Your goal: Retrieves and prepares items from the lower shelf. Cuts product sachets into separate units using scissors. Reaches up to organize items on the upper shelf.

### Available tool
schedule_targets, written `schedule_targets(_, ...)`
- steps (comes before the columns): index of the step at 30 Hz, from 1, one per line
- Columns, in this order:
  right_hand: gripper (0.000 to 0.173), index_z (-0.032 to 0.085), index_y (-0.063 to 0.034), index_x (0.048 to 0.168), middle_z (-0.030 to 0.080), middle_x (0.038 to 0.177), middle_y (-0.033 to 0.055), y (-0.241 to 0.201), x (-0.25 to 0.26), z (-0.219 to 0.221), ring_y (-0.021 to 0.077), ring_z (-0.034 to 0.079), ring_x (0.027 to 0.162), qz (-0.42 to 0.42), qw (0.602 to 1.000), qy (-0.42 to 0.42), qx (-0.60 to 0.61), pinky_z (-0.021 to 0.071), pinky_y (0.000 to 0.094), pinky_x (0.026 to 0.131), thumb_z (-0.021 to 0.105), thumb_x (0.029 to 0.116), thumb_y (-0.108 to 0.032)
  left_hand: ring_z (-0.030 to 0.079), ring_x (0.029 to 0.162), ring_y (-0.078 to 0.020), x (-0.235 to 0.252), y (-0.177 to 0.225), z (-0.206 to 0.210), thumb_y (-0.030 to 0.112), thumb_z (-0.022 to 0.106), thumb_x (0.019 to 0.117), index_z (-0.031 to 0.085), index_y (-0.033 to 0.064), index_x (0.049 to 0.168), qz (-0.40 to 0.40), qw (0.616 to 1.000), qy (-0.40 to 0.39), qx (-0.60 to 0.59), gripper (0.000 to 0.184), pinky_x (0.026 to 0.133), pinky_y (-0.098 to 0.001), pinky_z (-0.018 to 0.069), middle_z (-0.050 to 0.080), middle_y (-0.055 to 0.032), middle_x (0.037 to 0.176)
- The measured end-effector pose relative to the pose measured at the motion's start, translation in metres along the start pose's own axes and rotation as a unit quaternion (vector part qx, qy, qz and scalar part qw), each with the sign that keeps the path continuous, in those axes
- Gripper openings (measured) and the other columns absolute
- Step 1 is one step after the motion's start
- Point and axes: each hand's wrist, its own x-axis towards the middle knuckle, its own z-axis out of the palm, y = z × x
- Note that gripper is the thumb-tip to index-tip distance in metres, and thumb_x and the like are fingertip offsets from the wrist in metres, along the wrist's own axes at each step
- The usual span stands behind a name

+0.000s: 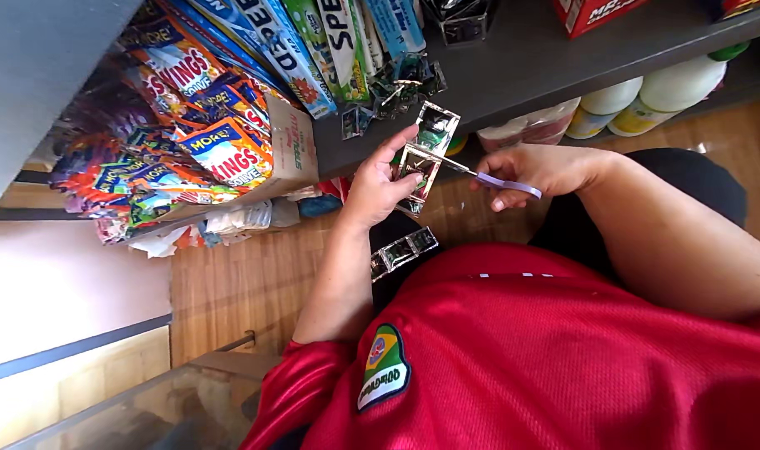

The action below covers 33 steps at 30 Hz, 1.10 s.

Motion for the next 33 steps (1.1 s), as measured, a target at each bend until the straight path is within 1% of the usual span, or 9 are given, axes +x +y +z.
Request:
schedule_targets(2, 0.031, 0.063, -0.0048, 0.113, 0.062, 0.069, -0.0033, 0.0, 0.0, 0.0, 0.0016, 0.054, 0.051, -0.002, 1.0, -0.001, 0.001, 0.0445, 0.0152, 0.048, 0.074, 0.0843, -0.002, 0.068, 0.104, -0.0095, 0.0, 0.001, 0.0, -0.017, 0.062, 0.0831, 0.043, -0.0025, 0.148, 0.0, 1.0, -0.002, -0.011, 0.069, 0.087, -0.026, 0.0588, 0.06, -0.0101, 0.137)
schedule_targets(8, 0.03, 0.063, -0.0052, 0.112, 0.062, 0.068, -0.0036, 0.001, 0.0, 0.003, 0.0024, 0.056, 0.052, -0.007, 1.0, -0.006, 0.017, 0.0468, 0.0158, 0.049, 0.073, 0.0838, -0.003, 0.067, 0.106, -0.0112, 0.003, -0.006, -0.003, -0.013, 0.064, 0.0808, 0.044, 0.0003, 0.144, -0.019, 0.996, -0.02, -0.082, 0.068, 0.093, -0.0307, 0.0574, 0.063, -0.0051, 0.127)
schedule_targets(11, 0.031, 0.062, -0.0056, 0.113, 0.062, 0.07, -0.004, 0.001, -0.001, 0.006, 0.002, 0.056, 0.054, -0.007, 1.0, -0.004, 0.019, 0.047, 0.0156, 0.051, 0.072, 0.0838, -0.006, 0.068, 0.104, -0.011, 0.002, -0.01, 0.001, -0.012, 0.065, 0.0794, 0.043, 0.002, 0.145, -0.033, 0.991, -0.031, -0.126, 0.07, 0.092, -0.0306, 0.0578, 0.065, -0.0037, 0.124)
schedule_targets(13, 0.031, 0.062, -0.0063, 0.112, 0.062, 0.071, -0.0046, 0.002, 0.0, 0.008, 0.0016, 0.056, 0.056, -0.013, 1.0, -0.007, 0.018, 0.0465, 0.0155, 0.052, 0.072, 0.0834, -0.01, 0.069, 0.102, -0.0113, 0.001, -0.013, 0.002, -0.011, 0.066, 0.079, 0.042, 0.0053, 0.144, -0.039, 0.985, -0.04, -0.162, 0.071, 0.091, -0.0311, 0.0585, 0.067, -0.0019, 0.122)
schedule_targets(17, 0.032, 0.061, -0.0068, 0.113, 0.062, 0.072, -0.005, 0.003, 0.002, 0.009, 0.0008, 0.056, 0.057, -0.019, 1.0, -0.01, 0.02, 0.046, 0.0151, 0.052, 0.072, 0.0836, -0.012, 0.07, 0.101, -0.0124, 0.002, -0.019, 0.001, -0.008, 0.067, 0.0787, 0.044, 0.0095, 0.142, -0.048, 0.979, -0.054, -0.191, 0.07, 0.09, -0.0324, 0.059, 0.069, -0.0003, 0.119)
schedule_targets(21, 0.032, 0.062, -0.0071, 0.113, 0.061, 0.071, -0.0059, 0.002, 0.002, 0.01, -0.0002, 0.055, 0.056, -0.022, 1.0, -0.002, 0.015, 0.045, 0.0144, 0.052, 0.073, 0.0834, -0.013, 0.07, 0.102, -0.0123, 0.003, -0.02, 0.001, -0.008, 0.067, 0.0787, 0.044, 0.0078, 0.142, -0.049, 0.979, -0.06, -0.19, 0.069, 0.09, -0.0321, 0.0589, 0.069, -0.001, 0.119)
schedule_targets(26, 0.031, 0.062, -0.0054, 0.113, 0.061, 0.068, -0.0041, 0.004, 0.003, 0.009, 0.0015, 0.054, 0.052, -0.025, 1.0, 0.006, 0.017, 0.046, 0.0158, 0.049, 0.074, 0.0841, -0.004, 0.07, 0.102, -0.0121, 0.003, -0.017, 0.001, -0.009, 0.067, 0.0785, 0.046, 0.008, 0.141, -0.048, 0.98, -0.056, -0.183, 0.068, 0.09, -0.032, 0.059, 0.069, -0.0005, 0.12)
schedule_targets(30, 0.033, 0.062, -0.0051, 0.114, 0.062, 0.069, -0.0033, 0.004, 0.004, 0.009, 0.0026, 0.056, 0.052, -0.019, 1.0, 0.005, 0.01, 0.047, 0.0163, 0.048, 0.075, 0.0841, -0.002, 0.07, 0.1, -0.0121, 0.003, -0.016, 0.001, -0.009, 0.067, 0.0787, 0.049, 0.0102, 0.139, -0.05, 0.98, -0.055, -0.182, 0.065, 0.087, -0.032, 0.0601, 0.069, -0.0001, 0.121)
schedule_targets(33, 0.034, 0.062, -0.004, 0.114, 0.062, 0.07, -0.0035, 0.006, 0.006, 0.01, 0.0019, 0.056, 0.054, -0.027, 1.0, 0.01, 0.0, 0.0472, 0.0158, 0.05, 0.075, 0.0833, -0.002, 0.07, 0.102, -0.012, 0.002, -0.017, 0.002, -0.009, 0.067, 0.0786, 0.048, 0.0074, 0.139, -0.051, 0.981, -0.057, -0.178, 0.065, 0.089, -0.0316, 0.0594, 0.068, -0.0008, 0.121)
